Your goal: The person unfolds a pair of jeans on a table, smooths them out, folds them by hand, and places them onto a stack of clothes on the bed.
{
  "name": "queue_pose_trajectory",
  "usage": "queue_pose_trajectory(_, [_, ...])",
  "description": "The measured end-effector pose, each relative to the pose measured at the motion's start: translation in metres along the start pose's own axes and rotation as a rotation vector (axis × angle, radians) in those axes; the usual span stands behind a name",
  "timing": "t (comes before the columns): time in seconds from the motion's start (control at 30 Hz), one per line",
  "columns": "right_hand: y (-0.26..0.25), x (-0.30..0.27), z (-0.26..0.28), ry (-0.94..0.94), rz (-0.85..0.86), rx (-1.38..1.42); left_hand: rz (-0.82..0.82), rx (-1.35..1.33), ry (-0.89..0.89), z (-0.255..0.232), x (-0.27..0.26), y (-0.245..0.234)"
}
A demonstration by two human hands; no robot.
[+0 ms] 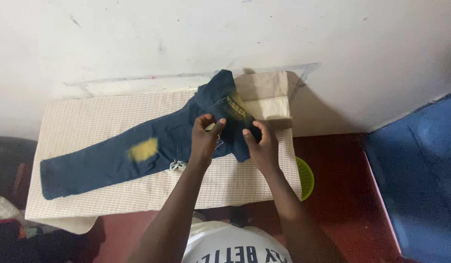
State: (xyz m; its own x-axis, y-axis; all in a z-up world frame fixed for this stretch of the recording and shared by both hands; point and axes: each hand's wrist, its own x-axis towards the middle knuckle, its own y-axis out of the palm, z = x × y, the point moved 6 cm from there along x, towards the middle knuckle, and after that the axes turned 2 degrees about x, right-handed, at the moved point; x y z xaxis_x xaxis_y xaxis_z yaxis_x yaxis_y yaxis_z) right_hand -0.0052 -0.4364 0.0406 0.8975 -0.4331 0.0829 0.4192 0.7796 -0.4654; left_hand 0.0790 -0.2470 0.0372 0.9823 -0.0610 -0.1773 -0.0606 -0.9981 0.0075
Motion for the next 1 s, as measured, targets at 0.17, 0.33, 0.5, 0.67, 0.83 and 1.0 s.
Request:
queue_pose_trajectory(0.17, [-0.014, -0.007, 0.013, -0.125, 0.047, -0.004, 0.102, 0.18, 0.085, -0.031, -0.005, 0.037])
queue_pose_trajectory(0.33, [-0.025, -0.003, 0.009, -0.089, 0.038, -0.005, 0.224, 0.247, 0.082, -0.035, -0.005, 0.067])
queue_pose_trajectory(0.5, [-0.036, 0.005, -0.013, 0.128, -0.02, -0.064, 0.299, 0.218, 0.164, -0.025, -0.007, 0.072])
queue_pose_trajectory(0.67, [-0.035, 0.012, -0.023, 0.149, -0.057, -0.037, 0.071, 0.201, 0.053, -0.016, 0.001, 0.046])
queue_pose_trajectory(0.83, [-0.031, 0.023, -0.033, 0.198, -0.058, -0.02, 0.032, 0.202, -0.062, -0.013, 0.005, 0.034])
queue_pose_trajectory(1.0, [-0.033, 0.027, -0.036, 0.108, -0.108, 0.067, 0.154, 0.168, -0.234, 0.005, 0.005, 0.05])
